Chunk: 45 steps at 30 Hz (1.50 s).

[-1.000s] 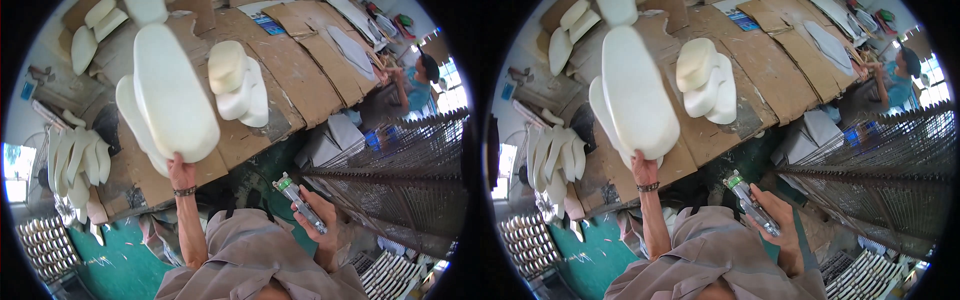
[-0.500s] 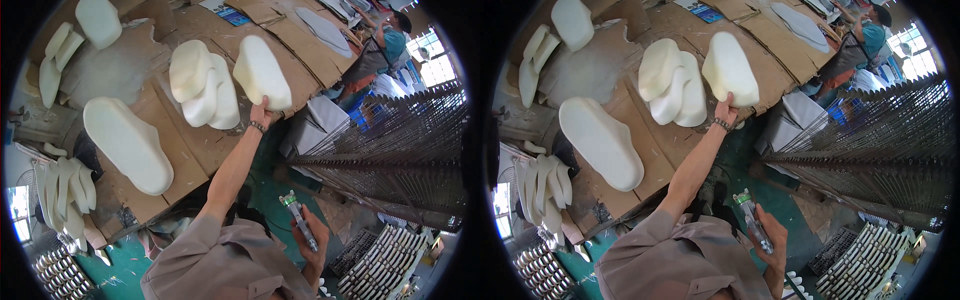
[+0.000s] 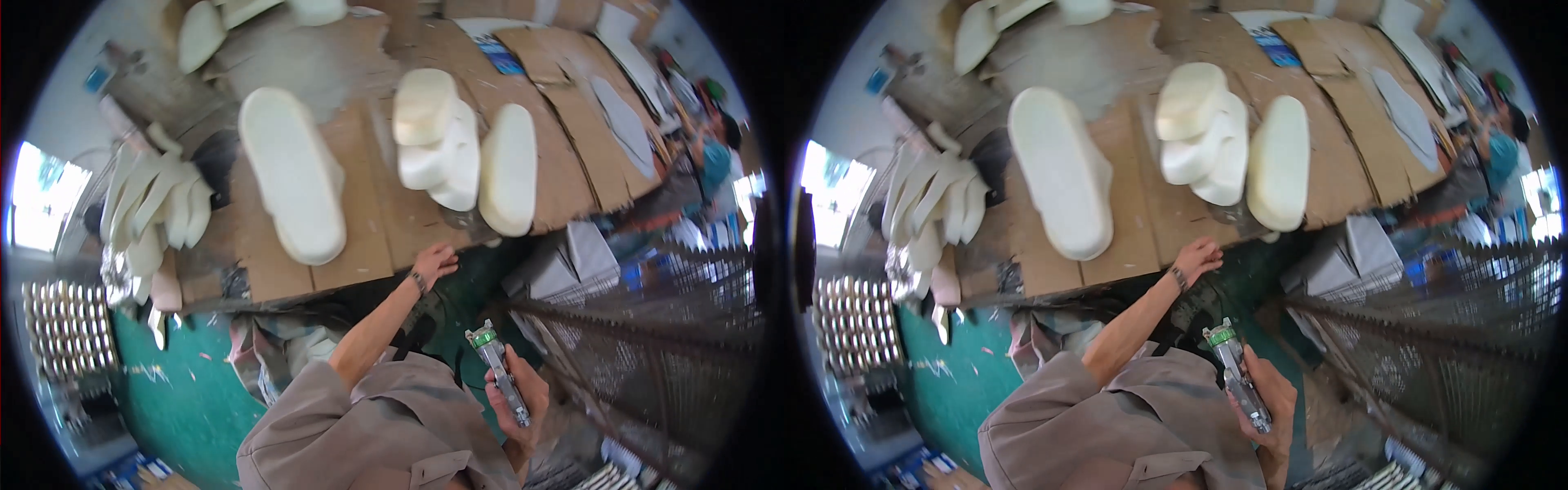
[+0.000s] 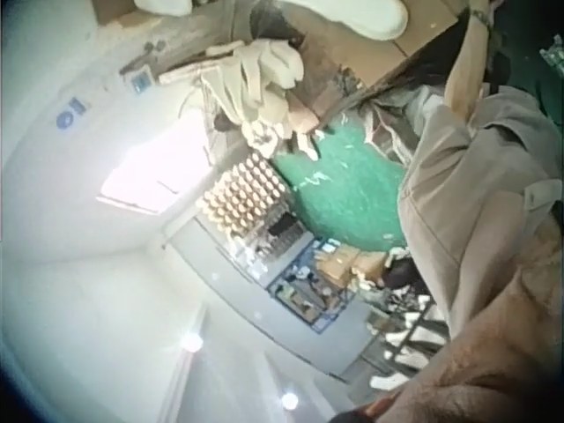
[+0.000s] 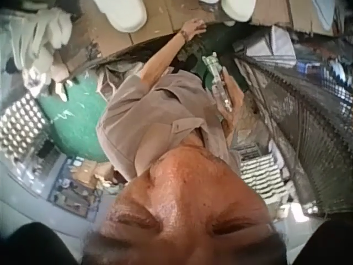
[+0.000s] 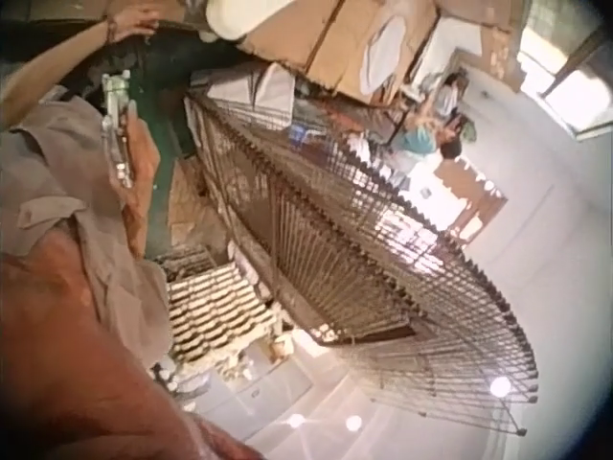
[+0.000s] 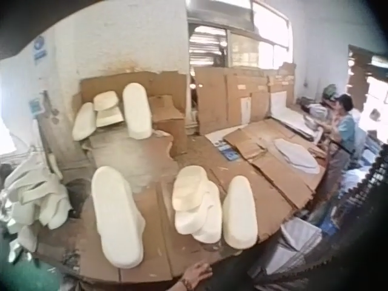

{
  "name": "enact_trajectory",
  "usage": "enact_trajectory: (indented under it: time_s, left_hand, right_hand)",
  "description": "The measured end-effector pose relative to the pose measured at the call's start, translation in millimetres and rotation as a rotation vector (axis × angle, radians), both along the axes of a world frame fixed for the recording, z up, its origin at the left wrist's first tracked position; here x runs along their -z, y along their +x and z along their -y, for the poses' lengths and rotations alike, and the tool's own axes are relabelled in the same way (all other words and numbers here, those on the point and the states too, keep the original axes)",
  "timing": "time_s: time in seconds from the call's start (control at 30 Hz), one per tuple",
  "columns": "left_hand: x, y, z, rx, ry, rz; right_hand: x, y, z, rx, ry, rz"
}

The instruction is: Sorting and collecting white foam components into a large bag in a manufacturing facility.

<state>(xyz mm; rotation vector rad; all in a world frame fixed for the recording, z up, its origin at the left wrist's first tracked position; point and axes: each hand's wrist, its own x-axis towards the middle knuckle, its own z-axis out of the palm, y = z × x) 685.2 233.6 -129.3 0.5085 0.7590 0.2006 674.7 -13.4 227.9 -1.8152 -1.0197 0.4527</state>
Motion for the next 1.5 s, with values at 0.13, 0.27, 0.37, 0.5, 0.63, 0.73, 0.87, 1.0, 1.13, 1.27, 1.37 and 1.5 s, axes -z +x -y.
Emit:
enact_trajectory:
  time_s: [0.13,0.27,0.37,0.5,0.63,0.73,0.87,1.0,1.13,1.27,1.37,1.5]
  left_hand:
    - [-10,-146,-19,-0.515,-0.030,-0.166]
    - [-30,-241,-53,-0.924,0.128,-0.313]
    - [-39,-267,-78,-0.992,0.188,-0.305]
    - [-14,-301,-92,-0.828,0.191,-0.362]
    - [39,-334,-79,-0.576,0.181,-0.535]
    - [83,-363,-55,-0.302,0.132,-0.723]
    - [148,-423,-17,-0.075,0.012,-0.850]
    - [174,-459,26,0.075,0.298,-0.620]
    - [183,-482,30,-0.098,0.369,-0.597]
    - [141,-418,7,-0.330,-0.078,-0.824]
    - [118,-395,14,-0.365,-0.071,-0.758]
    - [117,-393,40,-0.360,-0.067,-0.765]
  right_hand:
    - [-9,6,-22,-0.156,0.045,0.054]
    - [-14,-8,-49,-0.306,0.077,0.085]
    - [-15,-18,-76,-0.396,0.094,0.058]
    - [-20,-38,-117,-0.292,0.150,0.167]
    - [-29,-47,-133,-0.364,0.088,0.154]
    - [-30,-56,-146,-0.197,0.106,0.260]
    - [-31,-64,-141,-0.207,0.027,0.253]
    - [-36,-67,-141,-0.236,-0.047,0.195]
    - [-38,-55,-135,-0.228,-0.012,0.240]
    - [-24,-47,-108,-0.254,0.015,0.272]
    - [-30,-35,-98,-0.300,-0.025,0.224]
    - [-21,-26,-78,-0.223,0.038,0.230]
